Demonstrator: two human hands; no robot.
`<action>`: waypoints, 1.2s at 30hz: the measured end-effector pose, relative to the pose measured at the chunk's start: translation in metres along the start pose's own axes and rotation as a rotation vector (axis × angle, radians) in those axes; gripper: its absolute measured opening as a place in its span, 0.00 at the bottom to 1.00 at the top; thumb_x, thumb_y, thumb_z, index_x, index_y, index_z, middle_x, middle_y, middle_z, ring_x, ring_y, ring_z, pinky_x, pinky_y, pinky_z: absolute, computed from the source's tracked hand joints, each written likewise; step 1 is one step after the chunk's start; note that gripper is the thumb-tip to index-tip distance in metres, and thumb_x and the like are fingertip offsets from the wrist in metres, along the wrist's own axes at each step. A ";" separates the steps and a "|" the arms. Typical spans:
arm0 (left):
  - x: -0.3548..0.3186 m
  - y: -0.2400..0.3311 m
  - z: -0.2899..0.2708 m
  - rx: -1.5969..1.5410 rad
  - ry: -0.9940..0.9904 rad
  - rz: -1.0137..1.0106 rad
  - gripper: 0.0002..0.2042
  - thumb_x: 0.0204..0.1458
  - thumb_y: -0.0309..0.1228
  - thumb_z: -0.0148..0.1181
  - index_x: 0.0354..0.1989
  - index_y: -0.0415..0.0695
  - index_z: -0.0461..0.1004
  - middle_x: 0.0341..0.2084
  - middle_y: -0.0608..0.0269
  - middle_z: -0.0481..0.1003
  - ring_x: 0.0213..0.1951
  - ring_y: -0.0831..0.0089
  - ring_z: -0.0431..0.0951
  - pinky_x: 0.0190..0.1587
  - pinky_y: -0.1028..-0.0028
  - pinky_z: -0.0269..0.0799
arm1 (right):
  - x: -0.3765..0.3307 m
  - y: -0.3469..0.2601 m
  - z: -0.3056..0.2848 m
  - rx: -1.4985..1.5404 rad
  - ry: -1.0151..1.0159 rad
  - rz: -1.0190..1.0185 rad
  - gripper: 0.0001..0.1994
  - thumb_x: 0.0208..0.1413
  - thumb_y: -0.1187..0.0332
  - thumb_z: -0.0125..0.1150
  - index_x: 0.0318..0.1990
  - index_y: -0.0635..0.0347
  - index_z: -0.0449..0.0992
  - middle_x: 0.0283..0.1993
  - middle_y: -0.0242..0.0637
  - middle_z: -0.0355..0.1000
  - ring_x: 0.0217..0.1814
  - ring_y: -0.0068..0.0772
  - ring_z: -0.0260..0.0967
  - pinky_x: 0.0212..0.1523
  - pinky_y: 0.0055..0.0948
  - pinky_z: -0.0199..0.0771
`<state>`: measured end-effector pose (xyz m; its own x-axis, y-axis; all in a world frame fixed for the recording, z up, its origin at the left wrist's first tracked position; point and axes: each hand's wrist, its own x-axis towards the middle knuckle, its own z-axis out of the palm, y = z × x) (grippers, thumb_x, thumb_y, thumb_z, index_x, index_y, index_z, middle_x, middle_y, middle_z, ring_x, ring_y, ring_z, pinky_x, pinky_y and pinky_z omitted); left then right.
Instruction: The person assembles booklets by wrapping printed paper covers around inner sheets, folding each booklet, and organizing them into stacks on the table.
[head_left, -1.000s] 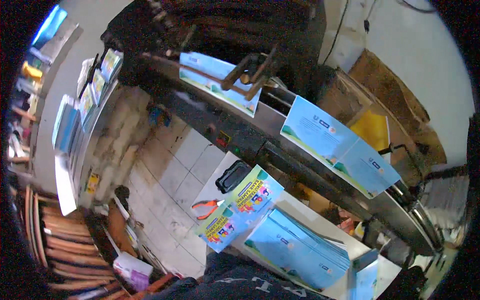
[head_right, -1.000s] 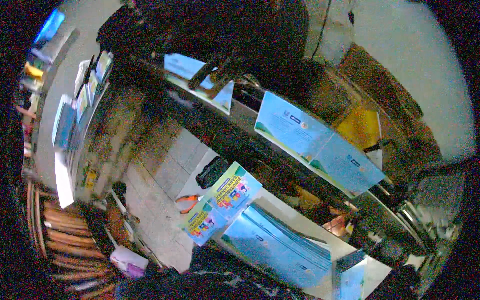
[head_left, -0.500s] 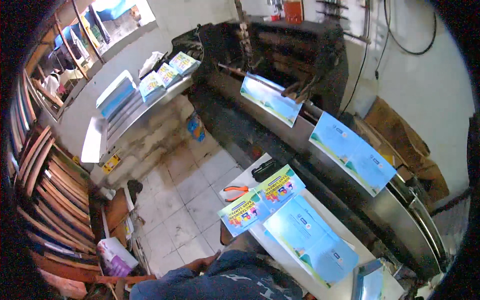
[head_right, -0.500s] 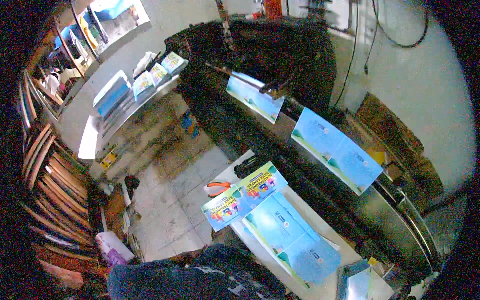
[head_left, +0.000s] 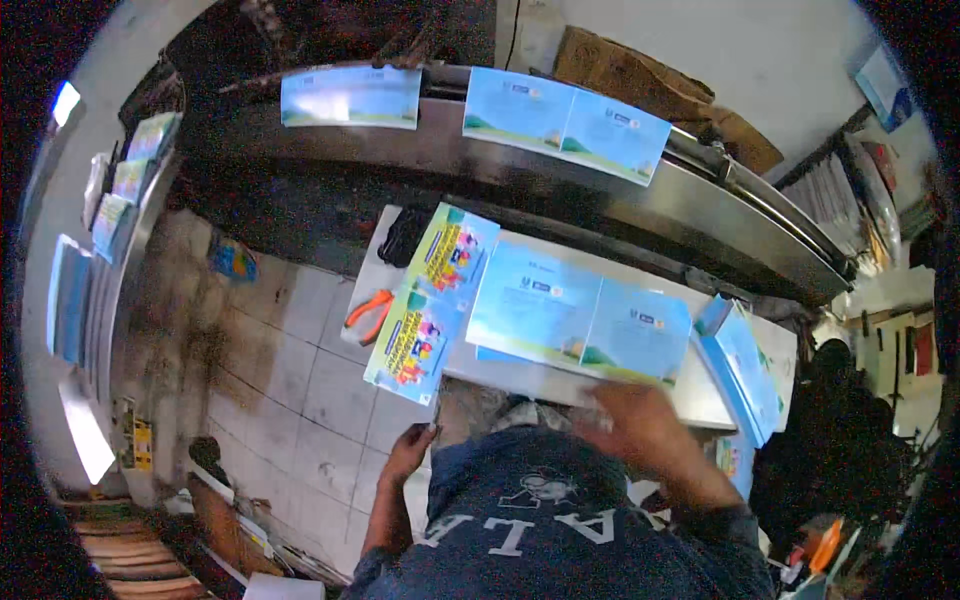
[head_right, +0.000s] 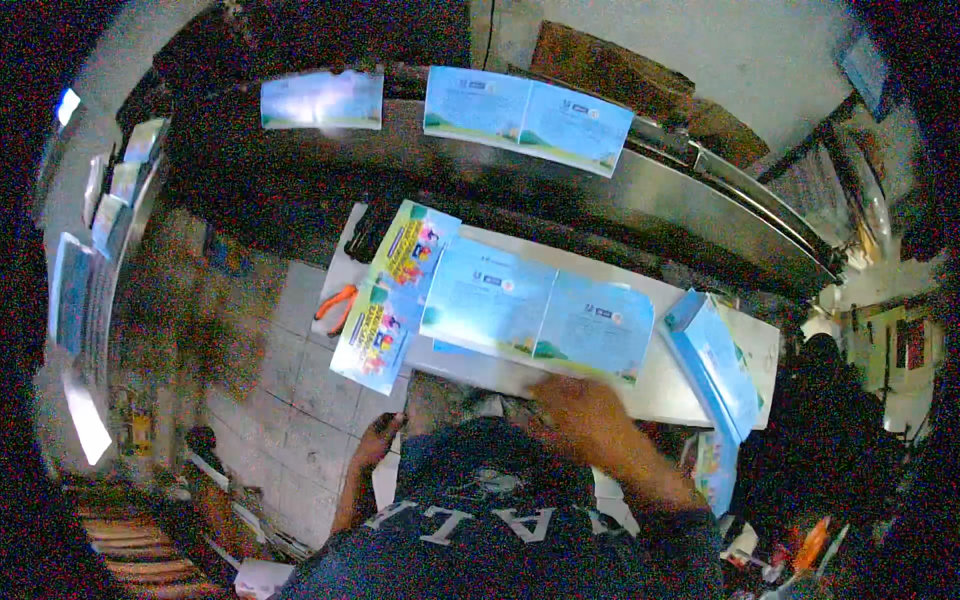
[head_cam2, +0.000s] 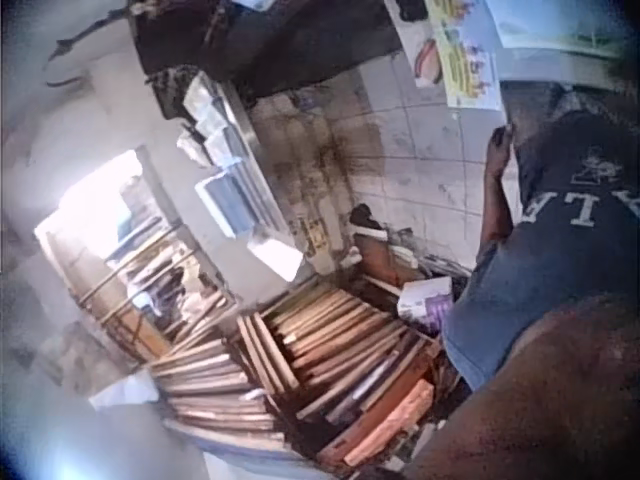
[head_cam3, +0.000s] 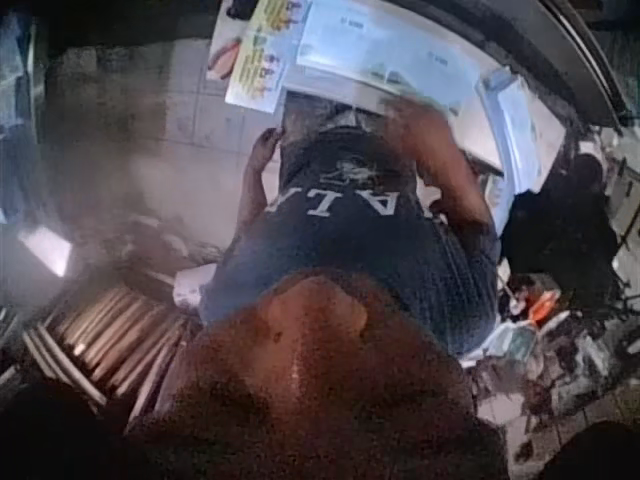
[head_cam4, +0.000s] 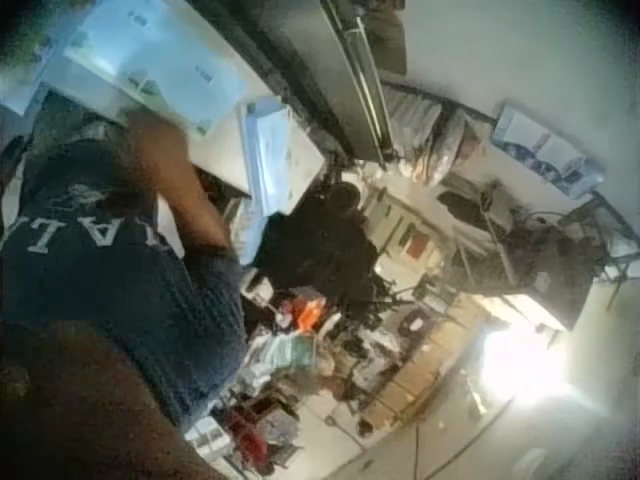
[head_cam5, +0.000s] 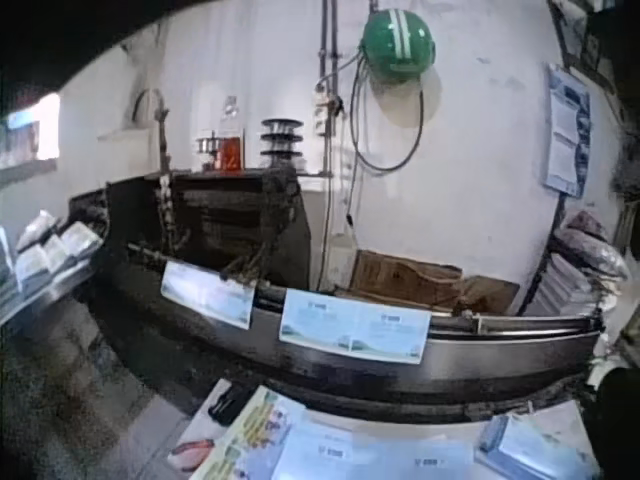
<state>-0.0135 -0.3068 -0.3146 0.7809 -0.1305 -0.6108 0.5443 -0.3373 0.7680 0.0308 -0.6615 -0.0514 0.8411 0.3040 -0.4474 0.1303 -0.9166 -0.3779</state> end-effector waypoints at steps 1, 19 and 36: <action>-0.013 0.027 -0.006 0.006 -0.041 0.014 0.24 0.57 0.47 0.55 0.47 0.33 0.71 0.42 0.52 0.75 0.45 0.69 0.73 0.51 0.70 0.66 | 0.015 0.003 -0.001 -0.171 0.251 -0.040 0.33 0.48 0.44 0.60 0.55 0.60 0.67 0.56 0.54 0.64 0.59 0.57 0.61 0.54 0.51 0.65; -0.036 0.240 0.074 0.924 0.038 1.111 0.32 0.46 0.51 0.62 0.57 0.46 0.66 0.60 0.53 0.61 0.63 0.56 0.57 0.64 0.48 0.48 | 0.061 0.031 -0.113 -0.187 -0.021 -0.176 0.16 0.56 0.61 0.54 0.50 0.57 0.70 0.47 0.50 0.72 0.49 0.56 0.69 0.49 0.48 0.69; -0.001 0.233 0.115 1.002 0.091 1.033 0.33 0.45 0.51 0.62 0.58 0.46 0.66 0.59 0.53 0.61 0.63 0.55 0.56 0.64 0.44 0.41 | 0.160 0.147 -0.124 -0.154 0.064 -0.294 0.20 0.53 0.56 0.58 0.49 0.59 0.73 0.49 0.48 0.70 0.57 0.49 0.63 0.58 0.41 0.62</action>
<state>0.0770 -0.4920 -0.1570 0.7226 -0.6706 0.1677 -0.6764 -0.6358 0.3718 0.2497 -0.7798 -0.0776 0.7864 0.5487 -0.2839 0.4458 -0.8221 -0.3541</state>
